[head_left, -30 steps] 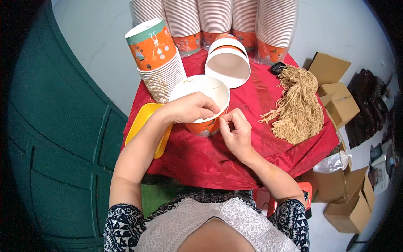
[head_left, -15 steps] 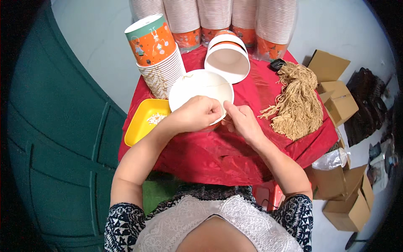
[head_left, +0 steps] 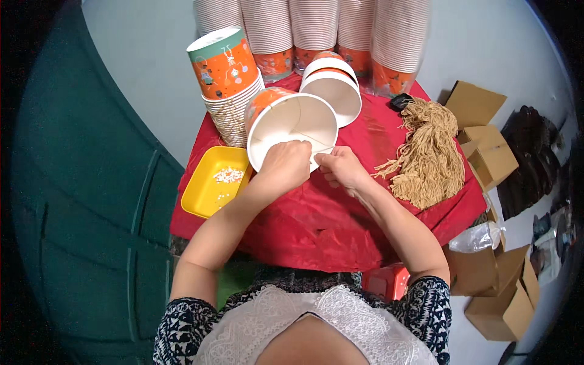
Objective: Attach decorative strings to paper cups at a workstation.
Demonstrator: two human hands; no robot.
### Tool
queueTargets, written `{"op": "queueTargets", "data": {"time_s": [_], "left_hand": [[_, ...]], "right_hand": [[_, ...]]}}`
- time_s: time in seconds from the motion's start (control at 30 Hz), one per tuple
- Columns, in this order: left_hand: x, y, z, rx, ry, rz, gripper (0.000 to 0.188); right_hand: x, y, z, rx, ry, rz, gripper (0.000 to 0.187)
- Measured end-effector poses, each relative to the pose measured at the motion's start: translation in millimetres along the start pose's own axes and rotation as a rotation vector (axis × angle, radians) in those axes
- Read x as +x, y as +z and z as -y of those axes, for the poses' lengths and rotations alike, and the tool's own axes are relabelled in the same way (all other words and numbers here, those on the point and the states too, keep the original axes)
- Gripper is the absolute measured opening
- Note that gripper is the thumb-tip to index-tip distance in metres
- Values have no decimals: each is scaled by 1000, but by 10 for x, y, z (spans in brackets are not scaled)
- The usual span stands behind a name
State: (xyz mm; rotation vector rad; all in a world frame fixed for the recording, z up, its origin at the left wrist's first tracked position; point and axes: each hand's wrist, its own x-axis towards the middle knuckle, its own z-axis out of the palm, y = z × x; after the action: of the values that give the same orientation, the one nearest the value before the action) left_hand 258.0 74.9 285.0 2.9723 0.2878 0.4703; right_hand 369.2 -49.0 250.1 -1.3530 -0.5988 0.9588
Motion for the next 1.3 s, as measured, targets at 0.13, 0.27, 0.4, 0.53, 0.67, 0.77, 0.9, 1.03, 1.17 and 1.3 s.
{"op": "queueTargets", "data": {"time_s": [0.13, 0.27, 0.4, 0.53, 0.67, 0.77, 0.9, 1.03, 1.17, 1.3], "left_hand": [[14, 247, 69, -27, -130, 11, 17], [-20, 427, 129, -104, -192, 13, 15], [-58, 589, 197, -219, -186, -17, 13], [-56, 741, 228, -298, -158, -28, 10], [-134, 837, 303, -454, -105, -112, 13], [-112, 864, 288, -596, -104, -75, 12], [-93, 971, 284, -691, -76, -101, 8], [-90, 1140, 326, -909, -107, -236, 7], [-67, 1264, 397, -1044, -218, -192, 11], [-77, 1198, 360, -914, -332, -82, 11]], "right_hand": [[219, -71, -145, -18, 37, 32, 17], [269, -61, -207, -55, 66, 19, 23], [318, -76, -291, -121, 70, -9, 15], [508, -237, -524, -448, -14, -92, 29], [391, -205, -436, -821, -112, -202, 39], [371, -185, -418, -965, -149, -248, 37], [336, -157, -408, -1004, -156, -293, 36], [333, -126, -397, -1062, -139, -300, 35], [314, -115, -388, -1076, -134, -287, 36], [248, -242, -342, -1090, -128, -226, 35]]}}
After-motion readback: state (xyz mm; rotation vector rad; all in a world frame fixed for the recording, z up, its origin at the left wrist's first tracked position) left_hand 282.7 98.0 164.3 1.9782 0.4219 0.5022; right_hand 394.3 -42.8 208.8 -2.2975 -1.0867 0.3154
